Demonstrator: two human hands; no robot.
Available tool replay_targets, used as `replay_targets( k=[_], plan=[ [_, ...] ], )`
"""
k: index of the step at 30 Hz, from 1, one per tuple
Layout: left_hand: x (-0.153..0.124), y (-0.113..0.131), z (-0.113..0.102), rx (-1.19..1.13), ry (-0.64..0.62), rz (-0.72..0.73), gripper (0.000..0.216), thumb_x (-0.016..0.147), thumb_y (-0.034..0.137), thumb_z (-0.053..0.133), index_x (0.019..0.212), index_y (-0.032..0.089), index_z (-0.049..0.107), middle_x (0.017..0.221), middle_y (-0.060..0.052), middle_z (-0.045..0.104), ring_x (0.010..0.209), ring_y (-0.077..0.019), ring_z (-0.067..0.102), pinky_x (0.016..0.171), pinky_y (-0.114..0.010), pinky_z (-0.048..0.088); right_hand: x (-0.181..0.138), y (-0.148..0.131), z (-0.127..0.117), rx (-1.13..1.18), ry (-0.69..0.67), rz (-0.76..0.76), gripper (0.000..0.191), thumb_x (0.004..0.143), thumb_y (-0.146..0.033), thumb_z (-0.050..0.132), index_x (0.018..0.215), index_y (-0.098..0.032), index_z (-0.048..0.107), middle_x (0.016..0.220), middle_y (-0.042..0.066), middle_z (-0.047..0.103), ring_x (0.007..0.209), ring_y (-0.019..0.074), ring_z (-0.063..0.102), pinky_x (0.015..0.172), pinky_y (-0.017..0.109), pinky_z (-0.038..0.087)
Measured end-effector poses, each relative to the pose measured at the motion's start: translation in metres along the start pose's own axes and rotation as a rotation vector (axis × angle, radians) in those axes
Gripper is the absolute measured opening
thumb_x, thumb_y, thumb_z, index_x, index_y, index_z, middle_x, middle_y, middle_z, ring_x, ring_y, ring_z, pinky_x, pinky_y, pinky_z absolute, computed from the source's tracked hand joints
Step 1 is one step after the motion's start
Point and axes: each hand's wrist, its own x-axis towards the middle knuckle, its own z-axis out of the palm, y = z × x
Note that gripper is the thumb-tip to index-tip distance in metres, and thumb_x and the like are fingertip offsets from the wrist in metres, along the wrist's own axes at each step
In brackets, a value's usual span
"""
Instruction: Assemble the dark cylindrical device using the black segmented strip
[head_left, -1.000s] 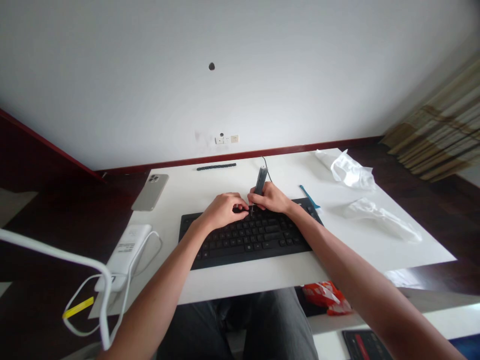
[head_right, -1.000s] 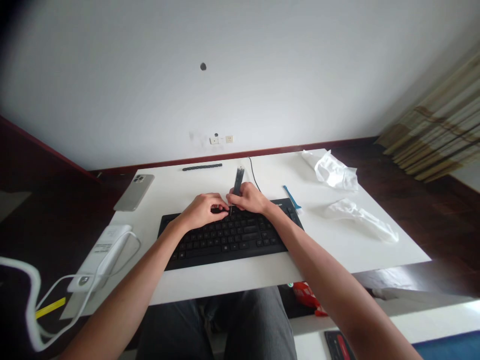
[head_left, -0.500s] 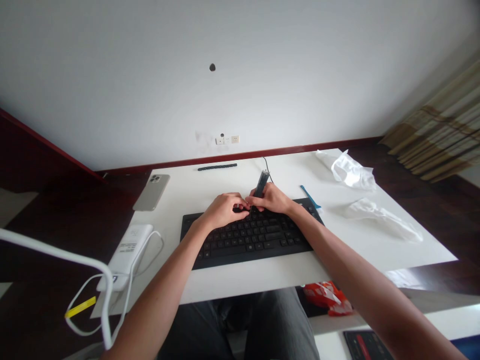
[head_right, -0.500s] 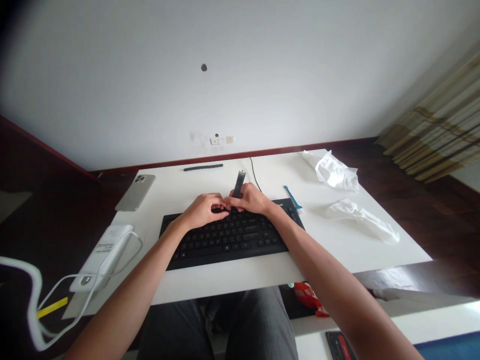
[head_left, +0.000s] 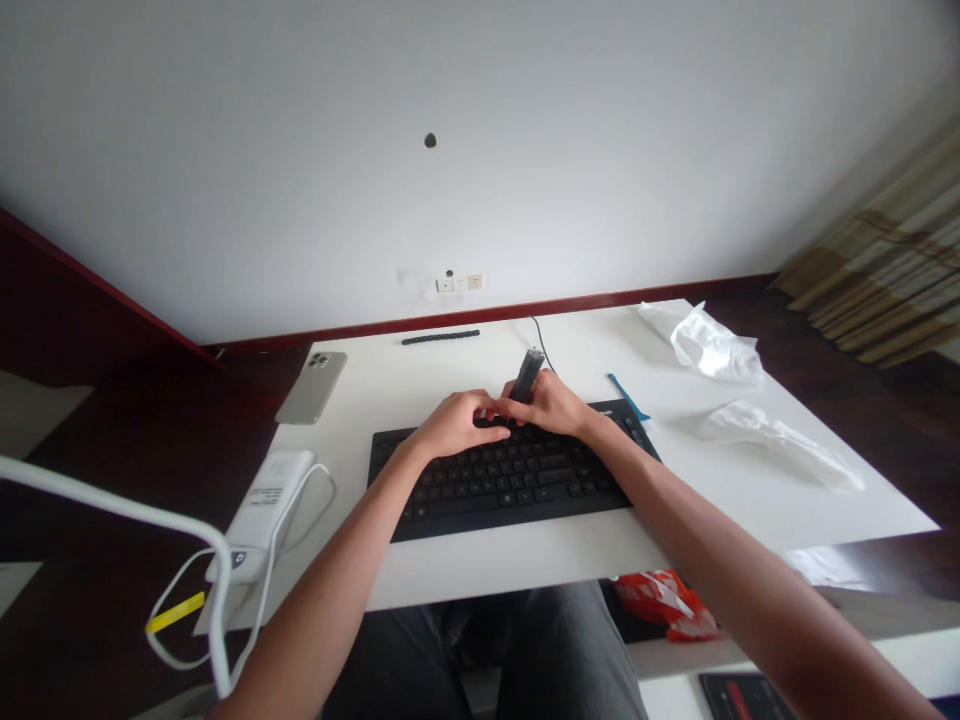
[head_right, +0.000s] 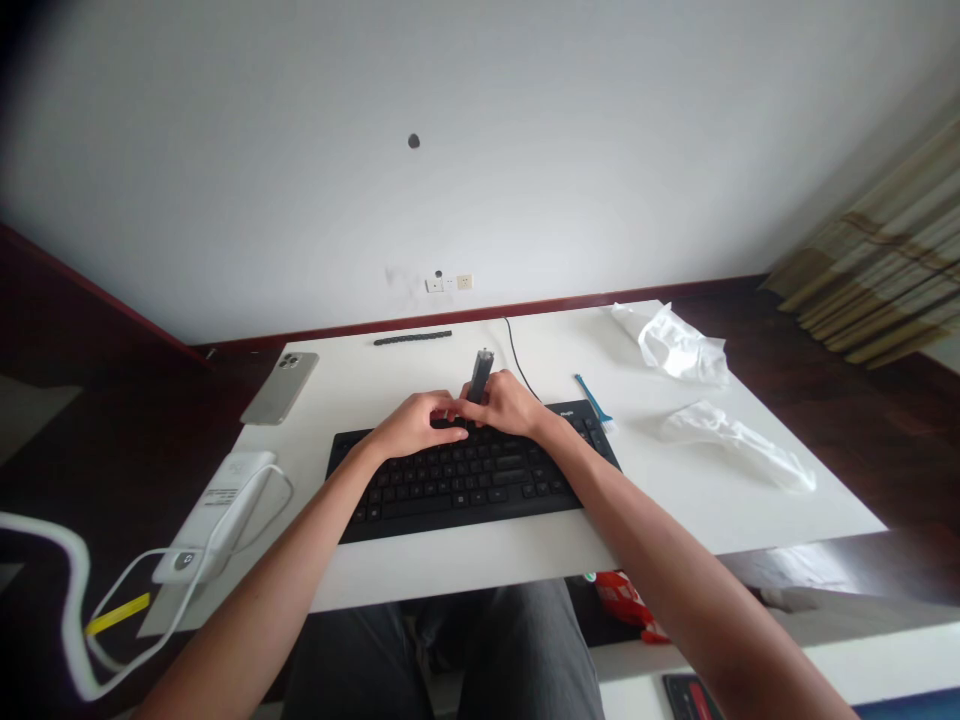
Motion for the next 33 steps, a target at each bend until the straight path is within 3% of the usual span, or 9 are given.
replay_targets(
  k=[5, 11, 13, 17, 24, 33],
  plan=[
    [0.002, 0.005, 0.008, 0.047, 0.068, -0.052, 0.021, 0.082, 0.040, 0.075, 0.088, 0.021, 0.071, 0.078, 0.000, 0.063, 0.069, -0.0153, 0.057, 0.066, -0.028, 0.043, 0.001, -0.006, 0.006, -0.134, 0.067, 0.003, 0.030, 0.094, -0.039, 0.061, 0.081, -0.017, 0.077, 0.062, 0.000, 0.066, 0.057, 0.0130, 0.055, 0.060, 0.026, 0.041],
    [0.003, 0.009, 0.009, 0.071, 0.074, -0.062, 0.022, 0.080, 0.038, 0.074, 0.075, 0.020, 0.061, 0.071, 0.002, 0.060, 0.063, -0.0143, 0.054, 0.060, -0.027, 0.039, 0.001, -0.014, 0.001, -0.051, -0.032, 0.026, 0.022, 0.093, -0.027, 0.055, 0.082, -0.019, 0.072, 0.077, 0.001, 0.072, 0.070, 0.0155, 0.062, 0.070, 0.027, 0.045],
    [0.004, 0.010, 0.008, 0.071, 0.071, -0.067, 0.023, 0.079, 0.039, 0.074, 0.074, 0.020, 0.062, 0.070, 0.003, 0.058, 0.062, -0.0136, 0.052, 0.059, -0.027, 0.038, 0.000, -0.017, -0.001, -0.042, -0.074, 0.039, 0.023, 0.094, -0.026, 0.054, 0.080, -0.019, 0.070, 0.071, 0.000, 0.070, 0.067, 0.0151, 0.061, 0.068, 0.027, 0.044],
    [0.004, 0.007, 0.008, 0.022, 0.056, -0.065, 0.022, 0.080, 0.041, 0.076, 0.078, 0.020, 0.068, 0.071, 0.002, 0.058, 0.064, -0.0136, 0.052, 0.059, -0.026, 0.038, -0.001, -0.020, 0.000, -0.042, -0.080, 0.062, 0.025, 0.094, -0.026, 0.053, 0.073, -0.019, 0.064, 0.061, -0.001, 0.064, 0.060, 0.0146, 0.058, 0.065, 0.027, 0.043],
    [0.005, -0.002, 0.008, -0.079, 0.044, -0.048, 0.020, 0.079, 0.038, 0.078, 0.081, 0.020, 0.069, 0.071, 0.003, 0.056, 0.066, -0.0130, 0.052, 0.063, -0.026, 0.042, 0.000, -0.018, 0.016, -0.042, 0.075, 0.078, 0.026, 0.096, -0.029, 0.052, 0.077, -0.019, 0.067, 0.068, 0.000, 0.067, 0.063, 0.0146, 0.059, 0.065, 0.026, 0.041],
    [0.002, -0.004, 0.001, -0.095, 0.007, -0.027, 0.021, 0.083, 0.031, 0.075, 0.102, 0.023, 0.076, 0.088, -0.001, 0.070, 0.082, -0.0183, 0.064, 0.077, -0.030, 0.050, 0.001, -0.007, 0.020, 0.041, 0.096, 0.061, 0.028, 0.096, -0.032, 0.051, 0.074, -0.018, 0.061, 0.071, 0.000, 0.066, 0.067, 0.0139, 0.056, 0.066, 0.025, 0.041]
  ],
)
